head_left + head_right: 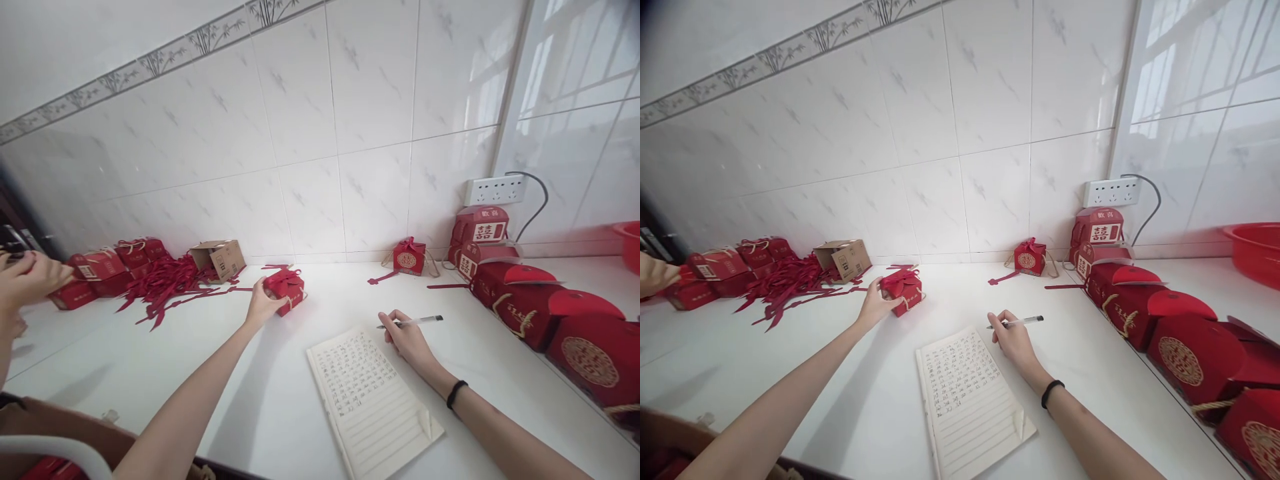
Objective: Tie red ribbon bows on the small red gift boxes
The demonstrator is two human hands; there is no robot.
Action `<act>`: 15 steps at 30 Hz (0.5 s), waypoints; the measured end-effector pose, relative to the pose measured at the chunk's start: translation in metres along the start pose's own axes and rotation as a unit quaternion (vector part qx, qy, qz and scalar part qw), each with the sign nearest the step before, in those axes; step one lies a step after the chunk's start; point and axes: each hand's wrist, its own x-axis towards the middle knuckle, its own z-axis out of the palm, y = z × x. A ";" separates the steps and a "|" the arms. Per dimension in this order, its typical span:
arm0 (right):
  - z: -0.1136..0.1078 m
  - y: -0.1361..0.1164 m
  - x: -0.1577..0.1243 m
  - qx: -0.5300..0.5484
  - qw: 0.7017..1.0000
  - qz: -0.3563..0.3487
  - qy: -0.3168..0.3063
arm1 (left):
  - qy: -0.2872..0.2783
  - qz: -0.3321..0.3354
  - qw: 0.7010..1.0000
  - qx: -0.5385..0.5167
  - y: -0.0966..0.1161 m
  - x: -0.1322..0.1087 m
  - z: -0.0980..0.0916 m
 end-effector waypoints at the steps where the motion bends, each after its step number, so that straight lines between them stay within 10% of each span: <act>1: 0.001 0.000 0.000 0.017 1.000 0.004 -0.008 | -0.002 0.053 0.998 -0.013 0.007 -0.006 0.006; 7: -0.015 -0.014 0.006 0.101 0.992 -0.057 0.052 | -0.082 0.272 0.951 -0.126 0.069 -0.046 0.067; 15: -0.052 -0.024 0.015 0.148 0.985 -0.065 0.064 | -0.236 0.220 0.909 -0.266 0.101 -0.098 0.118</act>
